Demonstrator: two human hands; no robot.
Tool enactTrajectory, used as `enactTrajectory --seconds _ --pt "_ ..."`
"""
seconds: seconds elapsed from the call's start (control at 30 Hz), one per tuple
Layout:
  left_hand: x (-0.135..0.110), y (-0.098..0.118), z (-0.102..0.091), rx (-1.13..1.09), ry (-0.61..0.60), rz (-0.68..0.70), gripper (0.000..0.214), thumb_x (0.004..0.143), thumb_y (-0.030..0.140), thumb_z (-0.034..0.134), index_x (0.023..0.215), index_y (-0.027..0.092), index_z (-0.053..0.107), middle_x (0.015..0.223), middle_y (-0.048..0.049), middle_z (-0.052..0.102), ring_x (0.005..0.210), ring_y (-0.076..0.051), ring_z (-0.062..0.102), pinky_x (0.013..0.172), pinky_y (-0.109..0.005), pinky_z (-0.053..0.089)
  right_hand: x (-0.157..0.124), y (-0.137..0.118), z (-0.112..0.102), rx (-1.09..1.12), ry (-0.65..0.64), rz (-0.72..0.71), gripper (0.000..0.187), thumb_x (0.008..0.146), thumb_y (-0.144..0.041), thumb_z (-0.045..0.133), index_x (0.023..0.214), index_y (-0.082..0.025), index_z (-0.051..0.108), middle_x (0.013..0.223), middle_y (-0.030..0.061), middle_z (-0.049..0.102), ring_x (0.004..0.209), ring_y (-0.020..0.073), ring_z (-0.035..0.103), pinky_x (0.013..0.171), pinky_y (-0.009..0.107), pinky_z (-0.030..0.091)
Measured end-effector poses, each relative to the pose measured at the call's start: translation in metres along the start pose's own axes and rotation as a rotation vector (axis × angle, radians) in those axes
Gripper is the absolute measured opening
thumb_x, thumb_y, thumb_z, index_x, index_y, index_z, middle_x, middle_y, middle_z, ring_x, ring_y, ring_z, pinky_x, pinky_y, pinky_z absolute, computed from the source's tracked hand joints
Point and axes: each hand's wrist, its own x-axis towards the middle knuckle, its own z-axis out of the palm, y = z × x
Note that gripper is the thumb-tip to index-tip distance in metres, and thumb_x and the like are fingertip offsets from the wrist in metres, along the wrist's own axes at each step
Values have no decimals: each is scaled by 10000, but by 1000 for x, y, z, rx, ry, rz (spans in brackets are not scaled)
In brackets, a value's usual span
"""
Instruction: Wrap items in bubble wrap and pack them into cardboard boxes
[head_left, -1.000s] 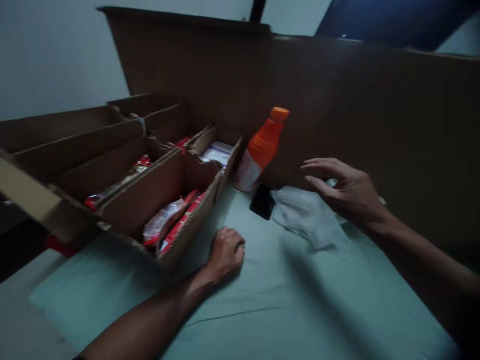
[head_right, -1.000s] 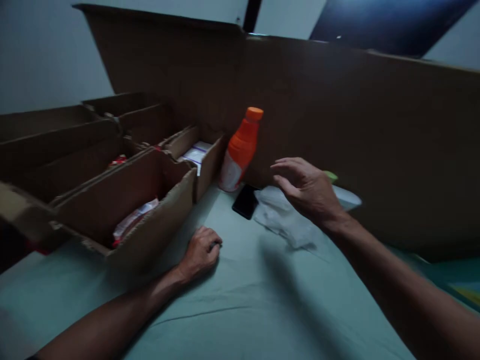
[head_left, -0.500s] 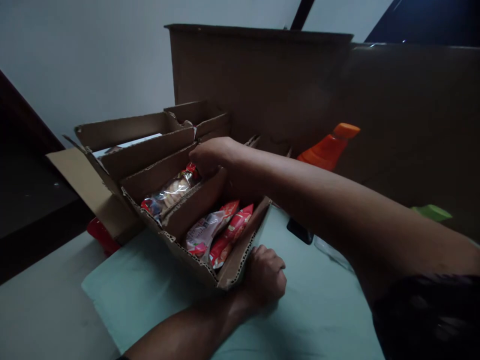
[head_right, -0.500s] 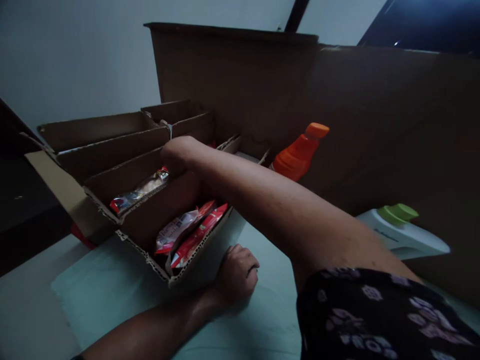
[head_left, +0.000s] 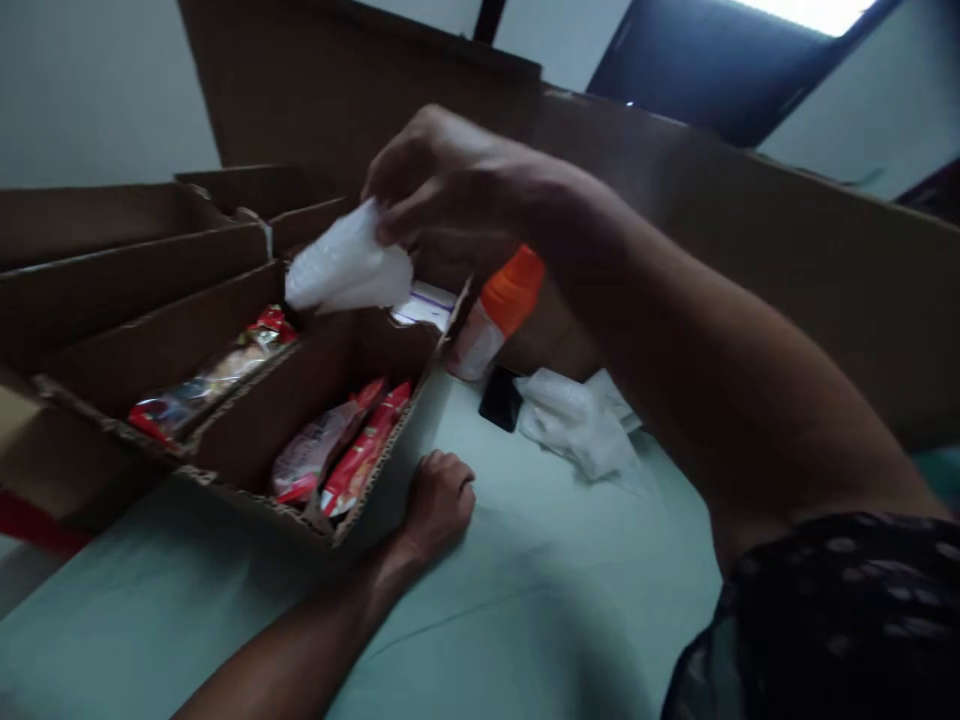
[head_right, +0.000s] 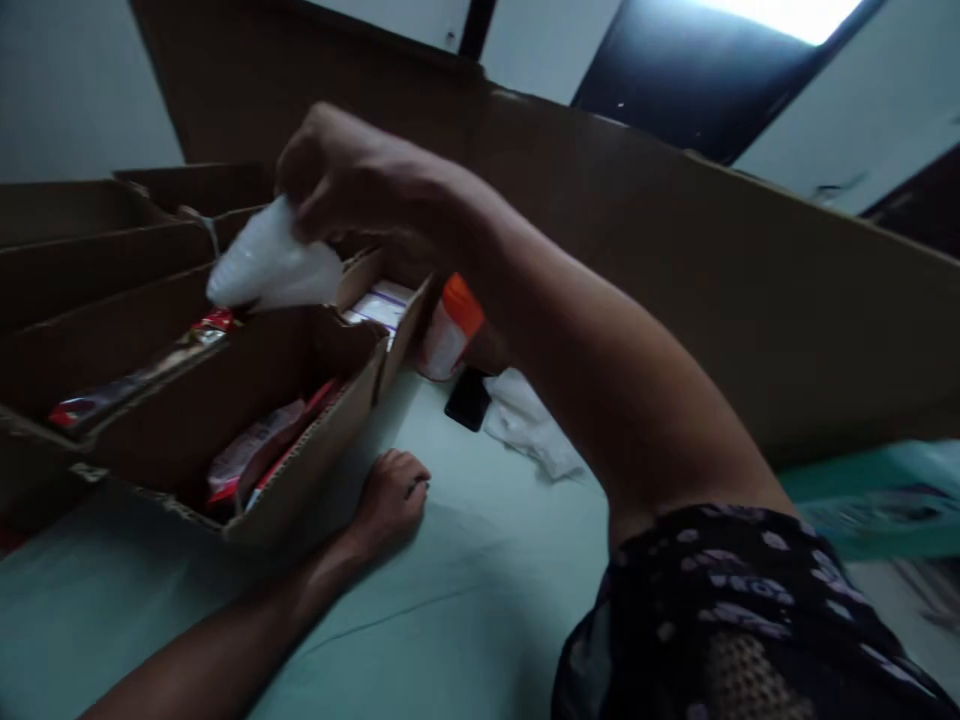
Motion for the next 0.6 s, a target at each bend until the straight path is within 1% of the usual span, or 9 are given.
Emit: enactTrajectory --seconds 0.07,0.13,0.2,0.23,0.27,0.33,0.4,0.47,0.6 --pt "0 -1 -1 -6 -9 12 159 790 82 550 806 197 659 857 -72 691 893 -241 584 837 -395 434 -58 20 -33 49 39 -21 225 785 -151 755 981 -38 752 701 -98 636 654 22 522 638 118 416" --pt "0 -1 -1 -3 -10 28 161 797 87 550 800 200 665 851 -65 698 885 -236 589 829 -386 440 -124 51 -41 111 133 100 262 801 -229 763 1005 -65 754 772 -53 698 712 59 589 707 159 474" --pt "-1 -1 -1 11 -3 41 173 800 86 542 800 202 670 841 -57 702 875 -231 594 818 -379 445 -188 90 -28 52 245 333 279 842 -251 725 1067 -87 744 861 8 746 756 103 638 715 195 506" --pt "-1 0 -1 20 1 45 179 802 87 536 801 203 672 837 -54 703 871 -228 596 814 -377 447 -217 110 -15 -78 291 464 279 880 -242 679 1113 -99 734 929 39 762 795 124 660 731 213 518" --pt "-1 0 -1 31 3 49 185 806 90 529 803 205 674 833 -51 703 867 -227 598 812 -377 450 -243 130 -1 -230 283 581 285 919 -241 621 1159 -124 721 1009 57 765 860 144 678 774 232 528" --pt "-3 2 -1 51 2 53 189 821 106 517 807 209 675 829 -46 702 862 -226 602 810 -377 457 -283 163 28 -359 263 714 296 902 -175 591 1161 -127 724 1057 110 757 924 210 692 807 303 530" --pt "-5 4 -2 61 6 60 190 837 126 507 804 212 673 828 -42 704 855 -222 607 810 -375 466 -309 182 50 -431 185 787 327 858 -151 616 1163 -151 731 1093 139 743 958 263 691 821 353 519" --pt "-6 5 -4 63 11 69 189 840 143 505 797 217 673 825 -37 707 845 -218 614 800 -365 474 -321 187 62 -472 102 823 363 862 -187 626 1213 -195 718 1113 142 734 972 289 687 829 376 507" --pt "-1 5 -6 82 -9 88 195 836 150 500 804 208 684 825 -44 713 834 -219 622 794 -366 490 -322 166 63 -504 52 837 502 927 -258 561 1425 -197 568 1117 154 738 1017 326 677 838 406 498"
